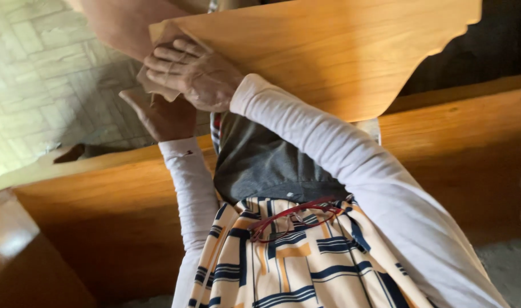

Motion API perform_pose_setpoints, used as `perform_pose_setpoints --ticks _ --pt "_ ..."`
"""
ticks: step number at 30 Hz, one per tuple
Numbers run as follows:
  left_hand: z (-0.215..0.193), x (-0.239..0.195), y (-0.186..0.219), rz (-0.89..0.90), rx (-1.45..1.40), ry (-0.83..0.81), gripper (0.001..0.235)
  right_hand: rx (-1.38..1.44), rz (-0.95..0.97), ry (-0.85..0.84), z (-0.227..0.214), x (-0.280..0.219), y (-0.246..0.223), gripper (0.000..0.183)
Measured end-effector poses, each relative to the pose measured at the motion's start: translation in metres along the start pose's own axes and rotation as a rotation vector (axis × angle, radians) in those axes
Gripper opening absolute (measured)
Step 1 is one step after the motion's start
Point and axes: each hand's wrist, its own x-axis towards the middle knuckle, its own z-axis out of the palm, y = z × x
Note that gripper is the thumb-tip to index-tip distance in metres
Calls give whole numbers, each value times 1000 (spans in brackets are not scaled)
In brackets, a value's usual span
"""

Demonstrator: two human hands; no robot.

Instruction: The person sits on the floor and sands a light-colored wooden piece resting on their lap using a sanding block. They hold the wood steady with one hand while moving the sanding block back and forth across the surface with the other hand.

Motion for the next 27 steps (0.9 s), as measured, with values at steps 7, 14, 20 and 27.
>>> perform_pose_setpoints --ticks 7,14,20,27 --pt "-23 9 13 -63 133 -85 99 136 105 -87 -49 -50 -1 44" --pt "-17 9 21 -51 392 -19 102 -129 240 -134 -97 -139 14 54" --pt "-30 16 23 -51 404 -145 99 -75 192 -95 -76 -97 10 44" --pt "-23 5 21 -49 325 -159 85 -13 113 -92 -3 5 5 43"
